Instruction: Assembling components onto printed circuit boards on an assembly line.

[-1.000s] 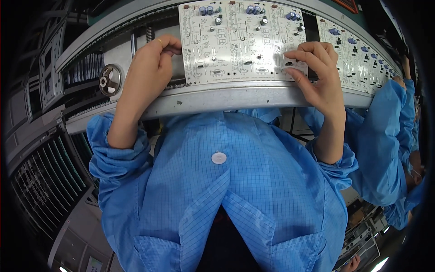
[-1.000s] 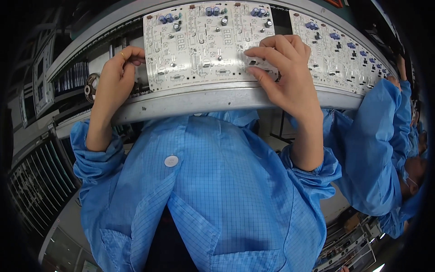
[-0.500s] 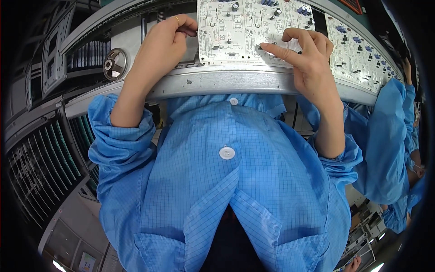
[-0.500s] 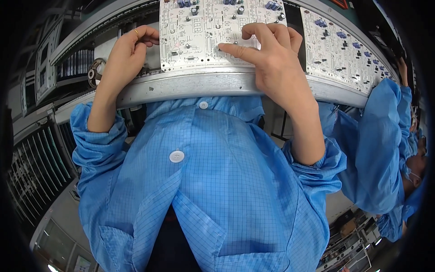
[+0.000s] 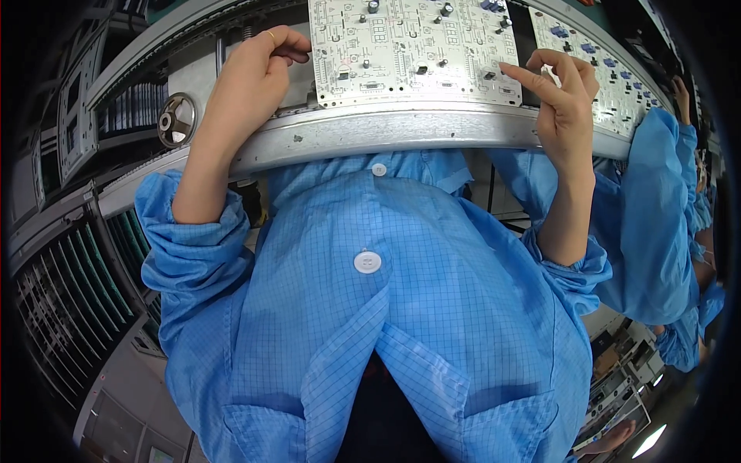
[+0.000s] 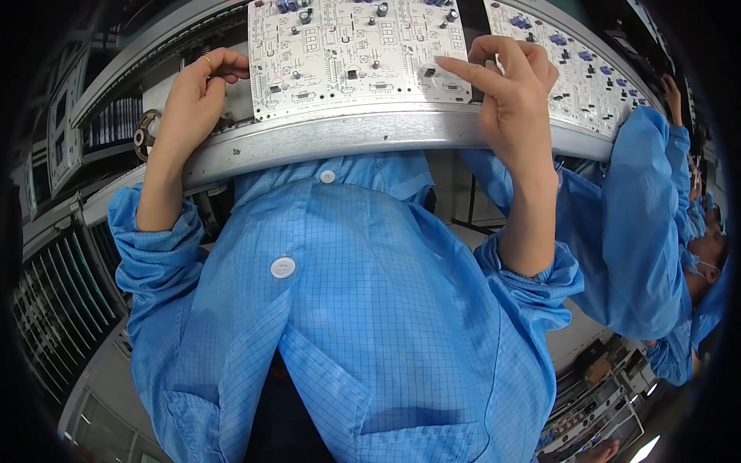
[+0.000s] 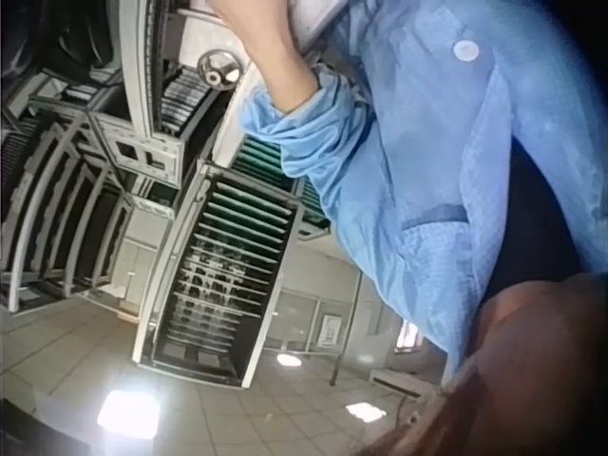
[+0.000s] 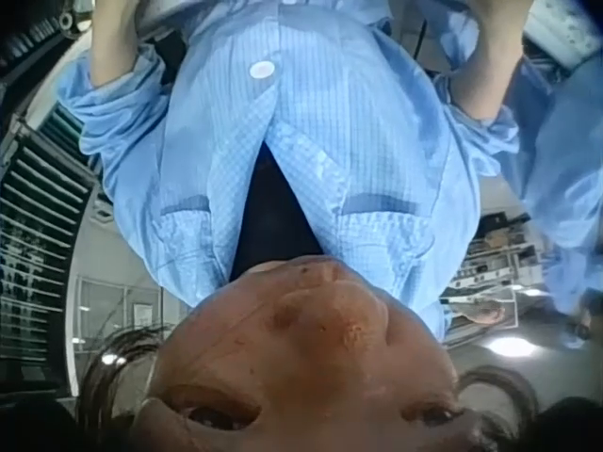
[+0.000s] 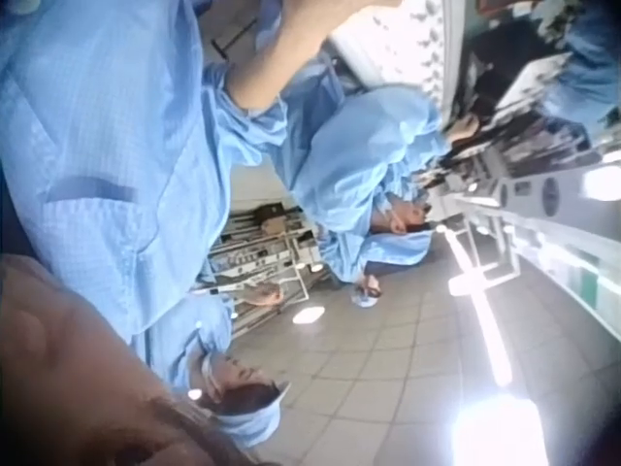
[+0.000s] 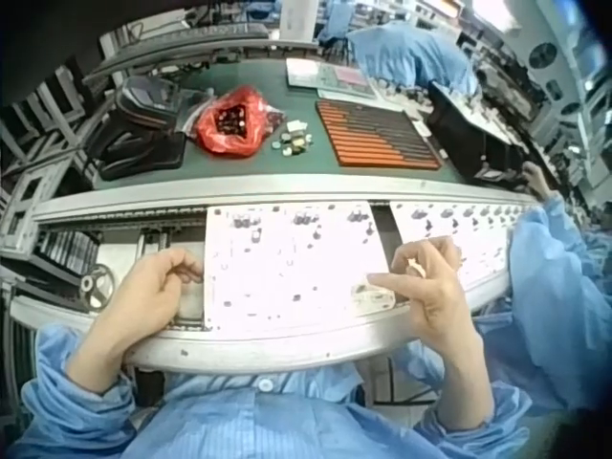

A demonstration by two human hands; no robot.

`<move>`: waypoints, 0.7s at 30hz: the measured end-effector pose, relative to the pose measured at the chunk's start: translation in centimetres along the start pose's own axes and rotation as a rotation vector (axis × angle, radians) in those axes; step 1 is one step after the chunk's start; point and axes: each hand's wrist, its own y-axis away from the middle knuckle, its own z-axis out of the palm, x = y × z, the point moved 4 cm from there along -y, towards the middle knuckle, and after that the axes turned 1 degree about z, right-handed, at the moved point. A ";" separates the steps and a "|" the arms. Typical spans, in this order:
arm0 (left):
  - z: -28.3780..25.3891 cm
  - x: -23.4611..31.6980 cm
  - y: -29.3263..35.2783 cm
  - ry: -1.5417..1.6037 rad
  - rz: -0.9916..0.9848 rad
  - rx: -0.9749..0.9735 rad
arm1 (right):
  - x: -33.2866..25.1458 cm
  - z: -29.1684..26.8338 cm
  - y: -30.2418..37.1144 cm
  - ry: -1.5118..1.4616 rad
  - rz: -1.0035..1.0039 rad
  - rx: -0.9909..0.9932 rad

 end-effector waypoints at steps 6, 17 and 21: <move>0.2 0.0 -0.4 -0.008 0.001 -0.012 | -0.2 0.4 0.4 0.009 0.019 -0.004; 1.3 1.5 -0.7 0.058 -0.028 -0.077 | -7.1 0.8 -1.0 -0.471 -0.194 0.066; 1.6 1.6 -1.0 0.041 -0.010 -0.085 | -9.5 2.2 -1.3 -0.629 -0.262 0.063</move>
